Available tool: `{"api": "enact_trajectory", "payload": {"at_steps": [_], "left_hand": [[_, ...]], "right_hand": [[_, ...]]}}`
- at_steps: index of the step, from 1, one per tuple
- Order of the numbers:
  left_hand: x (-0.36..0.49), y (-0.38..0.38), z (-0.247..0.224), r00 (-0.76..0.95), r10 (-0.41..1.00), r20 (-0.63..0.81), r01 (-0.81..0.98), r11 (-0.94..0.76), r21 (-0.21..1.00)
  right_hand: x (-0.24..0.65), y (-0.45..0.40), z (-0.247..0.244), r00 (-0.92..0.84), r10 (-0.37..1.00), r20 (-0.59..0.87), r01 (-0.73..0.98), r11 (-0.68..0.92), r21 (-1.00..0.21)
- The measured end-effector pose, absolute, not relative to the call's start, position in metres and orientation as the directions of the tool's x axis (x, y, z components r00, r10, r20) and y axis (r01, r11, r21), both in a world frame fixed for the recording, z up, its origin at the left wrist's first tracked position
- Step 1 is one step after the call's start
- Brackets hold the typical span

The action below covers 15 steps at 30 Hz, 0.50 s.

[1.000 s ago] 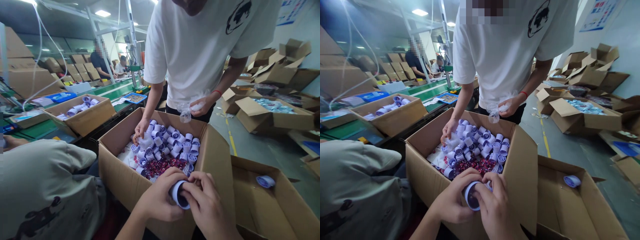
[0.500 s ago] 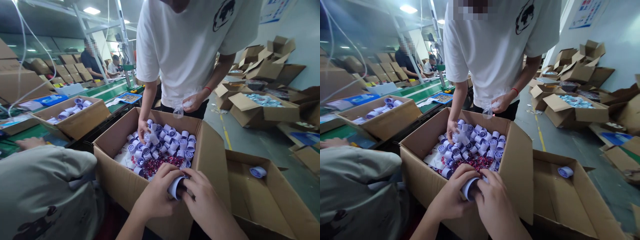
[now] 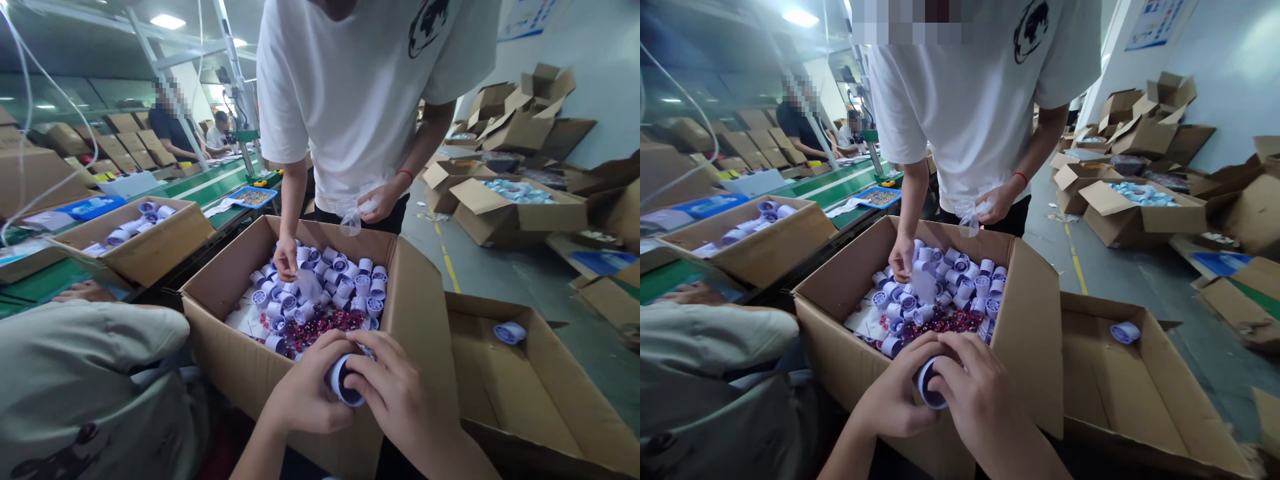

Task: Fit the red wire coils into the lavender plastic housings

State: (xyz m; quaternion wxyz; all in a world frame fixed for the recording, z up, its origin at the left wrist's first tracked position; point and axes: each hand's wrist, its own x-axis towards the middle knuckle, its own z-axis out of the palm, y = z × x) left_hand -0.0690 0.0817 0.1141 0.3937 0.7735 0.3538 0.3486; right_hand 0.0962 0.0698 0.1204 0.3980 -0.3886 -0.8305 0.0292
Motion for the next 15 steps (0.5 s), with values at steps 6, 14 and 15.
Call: {"api": "enact_trajectory", "payload": {"at_steps": [6, 14, 15], "left_hand": [[-0.0690, 0.0824, 0.1120, 0.516, 0.804, 0.295, 0.187, -0.442, 0.877], [-0.0686, 0.0833, 0.1126, 0.532, 0.794, 0.296, 0.168, -0.441, 0.882], [-0.0684, 0.0837, 0.1130, 0.537, 0.793, 0.289, 0.169, -0.436, 0.884]], "right_hand": [[0.0963, 0.0677, 0.1199, -0.330, 0.612, 0.719, 0.617, 0.716, -0.326], [0.0983, 0.0619, 0.1175, -0.342, 0.746, 0.572, 0.673, 0.619, -0.405], [0.0985, 0.0616, 0.1178, -0.341, 0.754, 0.561, 0.678, 0.611, -0.409]]}}
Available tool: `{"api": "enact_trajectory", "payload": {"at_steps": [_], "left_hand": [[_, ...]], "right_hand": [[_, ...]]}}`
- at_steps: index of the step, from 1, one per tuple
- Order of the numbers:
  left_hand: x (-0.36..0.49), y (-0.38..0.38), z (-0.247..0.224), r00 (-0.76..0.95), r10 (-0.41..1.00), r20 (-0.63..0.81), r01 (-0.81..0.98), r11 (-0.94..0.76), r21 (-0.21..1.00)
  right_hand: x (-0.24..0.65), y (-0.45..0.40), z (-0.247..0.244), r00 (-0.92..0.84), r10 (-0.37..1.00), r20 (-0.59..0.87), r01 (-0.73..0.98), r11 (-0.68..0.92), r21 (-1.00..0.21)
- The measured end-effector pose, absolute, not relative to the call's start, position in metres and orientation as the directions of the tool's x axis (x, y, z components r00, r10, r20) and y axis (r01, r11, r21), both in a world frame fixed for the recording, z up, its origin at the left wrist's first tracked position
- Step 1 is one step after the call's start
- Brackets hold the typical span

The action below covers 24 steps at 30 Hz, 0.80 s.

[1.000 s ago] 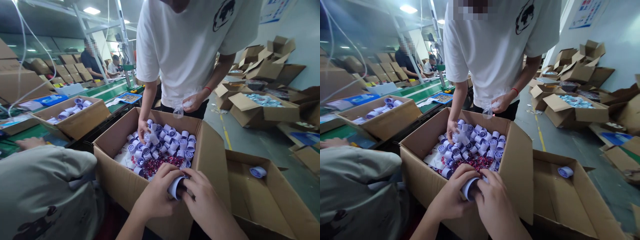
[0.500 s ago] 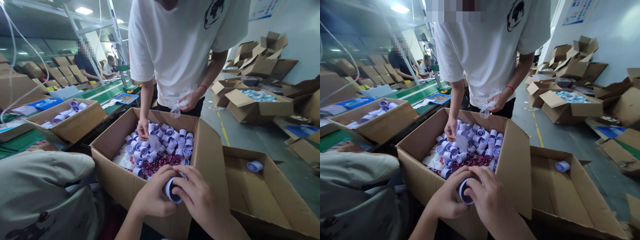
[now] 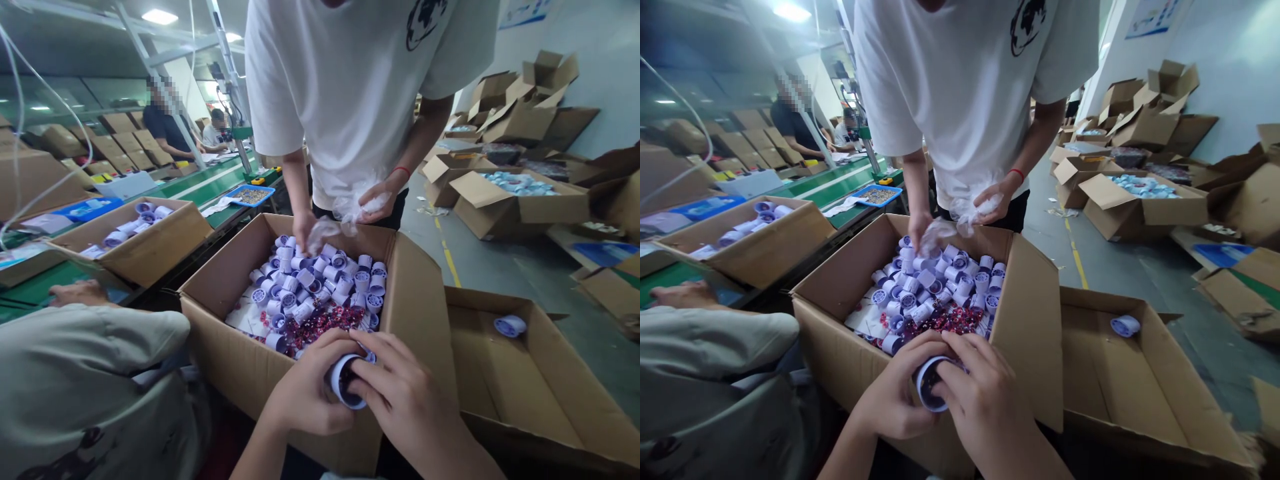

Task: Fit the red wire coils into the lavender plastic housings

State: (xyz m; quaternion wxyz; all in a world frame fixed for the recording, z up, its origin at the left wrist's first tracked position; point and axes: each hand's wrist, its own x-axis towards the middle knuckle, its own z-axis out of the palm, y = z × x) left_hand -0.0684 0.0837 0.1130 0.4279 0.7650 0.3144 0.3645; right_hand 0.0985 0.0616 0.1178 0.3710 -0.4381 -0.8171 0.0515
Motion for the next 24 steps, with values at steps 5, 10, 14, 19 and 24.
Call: {"api": "enact_trajectory", "payload": {"at_steps": [5, 10, 14, 19, 24], "left_hand": [[-0.068, 0.086, 0.116, 0.565, 0.787, 0.246, 0.196, -0.418, 0.887], [-0.068, 0.086, 0.118, 0.606, 0.764, 0.223, 0.199, -0.416, 0.887], [-0.068, 0.088, 0.117, 0.624, 0.747, 0.229, 0.185, -0.425, 0.886], [-0.067, 0.090, 0.114, 0.584, 0.751, 0.308, 0.130, -0.461, 0.878], [-0.066, 0.088, 0.113, 0.560, 0.756, 0.339, 0.122, -0.480, 0.869]], "right_hand": [[0.098, 0.060, 0.124, -0.359, 0.779, 0.514, 0.698, 0.590, -0.407], [0.095, 0.056, 0.130, -0.352, 0.813, 0.464, 0.733, 0.548, -0.404], [0.094, 0.055, 0.131, -0.323, 0.842, 0.432, 0.738, 0.510, -0.442], [0.093, 0.054, 0.124, -0.273, 0.851, 0.448, 0.722, 0.489, -0.489], [0.087, 0.051, 0.122, -0.181, 0.848, 0.497, 0.753, 0.445, -0.484]]}}
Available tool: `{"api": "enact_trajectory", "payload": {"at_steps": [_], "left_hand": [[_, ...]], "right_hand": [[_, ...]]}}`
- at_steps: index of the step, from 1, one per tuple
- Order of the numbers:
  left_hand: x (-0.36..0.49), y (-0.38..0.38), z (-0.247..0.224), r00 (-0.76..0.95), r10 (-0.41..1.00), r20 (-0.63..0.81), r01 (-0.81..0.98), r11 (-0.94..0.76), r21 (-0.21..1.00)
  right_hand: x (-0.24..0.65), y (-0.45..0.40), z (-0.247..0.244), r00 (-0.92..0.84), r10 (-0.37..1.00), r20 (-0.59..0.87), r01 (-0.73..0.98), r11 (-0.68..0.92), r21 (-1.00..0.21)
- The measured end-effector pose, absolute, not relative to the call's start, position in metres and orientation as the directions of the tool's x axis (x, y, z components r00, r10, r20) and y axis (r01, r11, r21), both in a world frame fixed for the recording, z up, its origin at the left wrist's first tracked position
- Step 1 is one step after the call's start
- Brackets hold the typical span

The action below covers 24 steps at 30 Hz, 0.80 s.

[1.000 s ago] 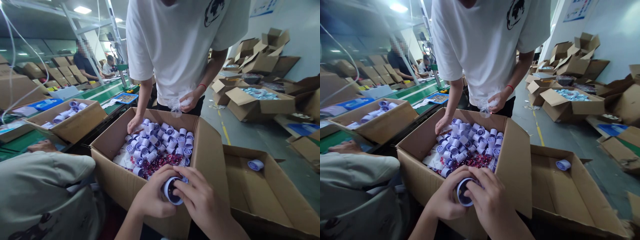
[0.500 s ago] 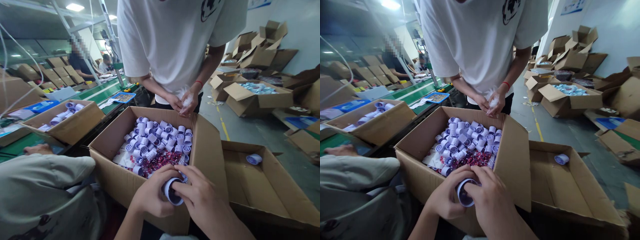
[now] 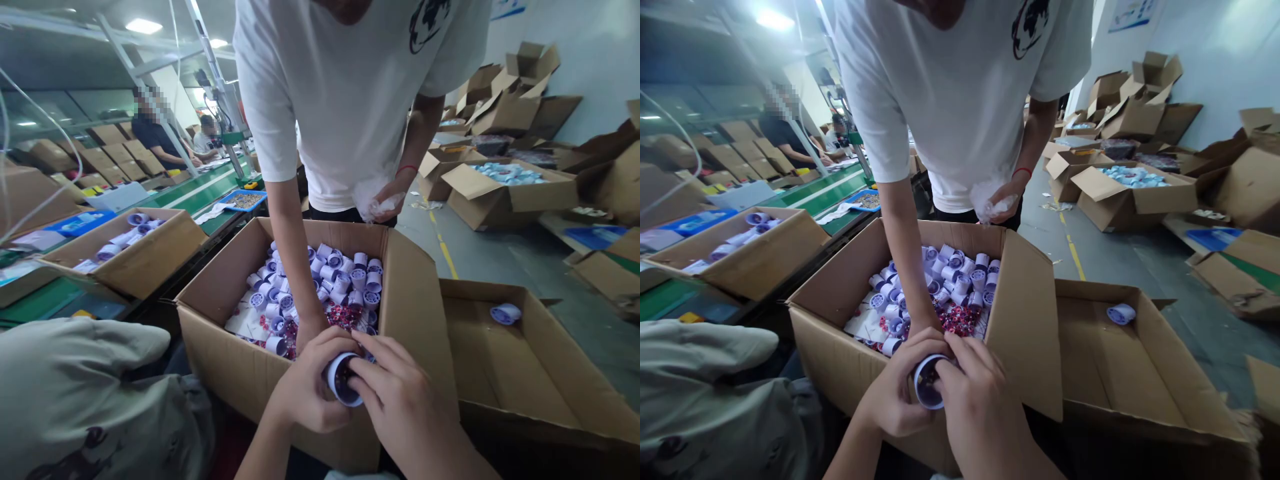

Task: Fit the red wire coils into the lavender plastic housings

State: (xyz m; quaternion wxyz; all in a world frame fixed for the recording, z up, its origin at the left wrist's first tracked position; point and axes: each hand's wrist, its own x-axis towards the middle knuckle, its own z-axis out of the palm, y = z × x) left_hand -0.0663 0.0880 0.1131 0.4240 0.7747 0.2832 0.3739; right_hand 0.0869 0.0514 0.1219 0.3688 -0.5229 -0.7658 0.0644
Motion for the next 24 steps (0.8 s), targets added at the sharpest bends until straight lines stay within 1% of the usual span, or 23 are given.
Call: {"api": "enact_trajectory", "payload": {"at_steps": [3, 6, 9, 13, 20, 24], "left_hand": [[-0.066, 0.087, 0.112, 0.553, 0.759, 0.345, 0.139, -0.492, 0.860], [-0.067, 0.087, 0.111, 0.553, 0.750, 0.364, 0.132, -0.510, 0.850], [-0.069, 0.087, 0.113, 0.575, 0.736, 0.357, 0.132, -0.514, 0.847], [-0.067, 0.088, 0.117, 0.590, 0.733, 0.338, 0.159, -0.517, 0.841], [-0.059, 0.085, 0.115, 0.521, 0.767, 0.376, 0.167, -0.523, 0.836], [-0.059, 0.085, 0.111, 0.495, 0.775, 0.392, 0.167, -0.528, 0.833]], "right_hand": [[0.086, 0.052, 0.124, -0.215, 0.852, 0.477, 0.743, 0.460, -0.486], [0.087, 0.054, 0.124, -0.217, 0.839, 0.499, 0.736, 0.476, -0.480], [0.087, 0.055, 0.122, -0.230, 0.816, 0.531, 0.733, 0.504, -0.457], [0.084, 0.054, 0.118, -0.222, 0.805, 0.551, 0.764, 0.494, -0.415], [0.077, 0.050, 0.108, -0.176, 0.768, 0.616, 0.817, 0.463, -0.344], [0.076, 0.051, 0.106, -0.163, 0.783, 0.600, 0.813, 0.451, -0.367]]}}
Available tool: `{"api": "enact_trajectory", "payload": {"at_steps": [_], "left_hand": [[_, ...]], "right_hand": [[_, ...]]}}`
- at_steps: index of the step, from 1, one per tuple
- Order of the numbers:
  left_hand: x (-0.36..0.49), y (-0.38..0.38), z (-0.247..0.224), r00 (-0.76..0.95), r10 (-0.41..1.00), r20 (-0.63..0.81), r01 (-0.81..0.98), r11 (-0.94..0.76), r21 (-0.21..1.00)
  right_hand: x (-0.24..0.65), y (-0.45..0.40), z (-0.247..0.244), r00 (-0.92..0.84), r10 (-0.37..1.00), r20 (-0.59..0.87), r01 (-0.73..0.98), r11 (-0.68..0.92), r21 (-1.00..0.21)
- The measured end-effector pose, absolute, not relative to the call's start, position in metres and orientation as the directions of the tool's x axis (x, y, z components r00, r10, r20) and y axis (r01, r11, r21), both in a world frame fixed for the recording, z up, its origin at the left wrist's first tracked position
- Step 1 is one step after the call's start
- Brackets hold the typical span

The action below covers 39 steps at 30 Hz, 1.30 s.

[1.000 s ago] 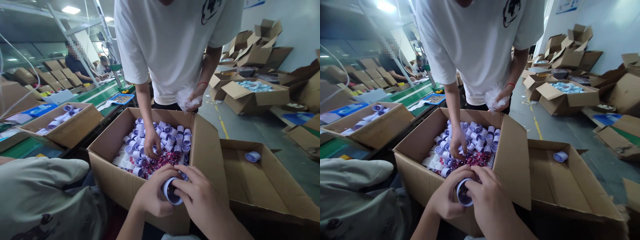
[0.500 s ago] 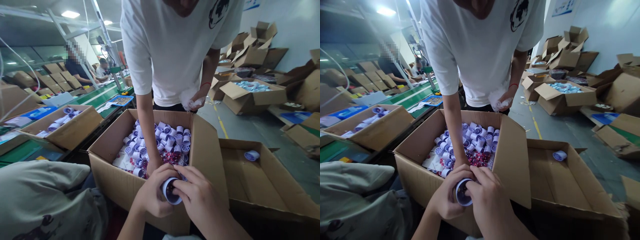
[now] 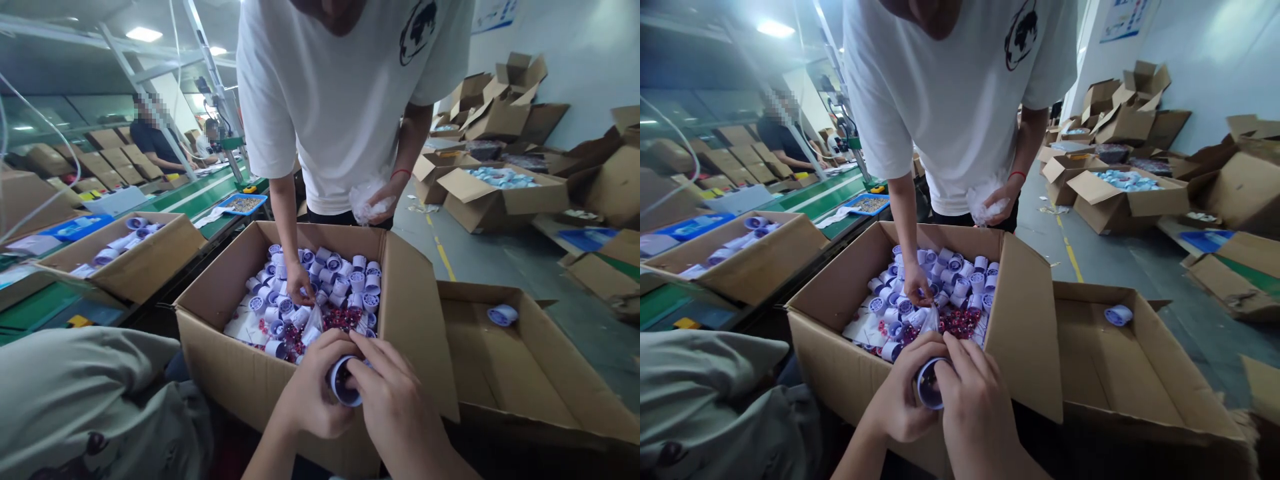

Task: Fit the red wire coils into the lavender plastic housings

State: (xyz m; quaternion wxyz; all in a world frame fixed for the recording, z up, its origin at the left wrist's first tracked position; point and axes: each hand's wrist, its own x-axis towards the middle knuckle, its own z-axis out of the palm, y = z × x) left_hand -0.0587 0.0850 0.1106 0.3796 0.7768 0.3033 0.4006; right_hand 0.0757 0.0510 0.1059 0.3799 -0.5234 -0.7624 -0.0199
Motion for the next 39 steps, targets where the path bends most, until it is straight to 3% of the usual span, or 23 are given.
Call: {"api": "enact_trajectory", "payload": {"at_steps": [3, 9, 12, 15, 22, 31, 39], "left_hand": [[-0.060, 0.085, 0.106, 0.486, 0.779, 0.396, 0.133, -0.514, 0.848], [-0.060, 0.083, 0.095, 0.426, 0.805, 0.413, 0.038, -0.472, 0.881], [-0.058, 0.081, 0.093, 0.359, 0.843, 0.401, 0.005, -0.431, 0.902], [-0.055, 0.078, 0.093, 0.357, 0.884, 0.301, -0.025, -0.313, 0.949], [-0.057, 0.065, 0.106, 0.460, 0.868, 0.188, -0.136, -0.140, 0.981], [-0.051, 0.074, 0.127, 0.332, 0.940, -0.076, -0.171, 0.139, 0.975], [-0.040, 0.084, 0.123, 0.273, 0.952, -0.141, -0.286, 0.220, 0.932]], "right_hand": [[0.082, 0.055, 0.115, -0.181, 0.806, 0.564, 0.766, 0.475, -0.433], [0.115, 0.060, 0.131, -0.226, 0.832, 0.507, 0.518, 0.543, -0.661], [0.125, 0.060, 0.120, -0.302, 0.829, 0.470, 0.442, 0.559, -0.702], [0.124, 0.059, 0.105, -0.365, 0.796, 0.484, 0.421, 0.604, -0.677], [0.113, 0.062, 0.092, -0.225, 0.738, 0.636, 0.410, 0.664, -0.626], [0.120, 0.064, 0.101, -0.310, 0.664, 0.680, 0.463, 0.730, -0.502], [0.117, 0.064, 0.098, -0.292, 0.647, 0.704, 0.610, 0.693, -0.384]]}}
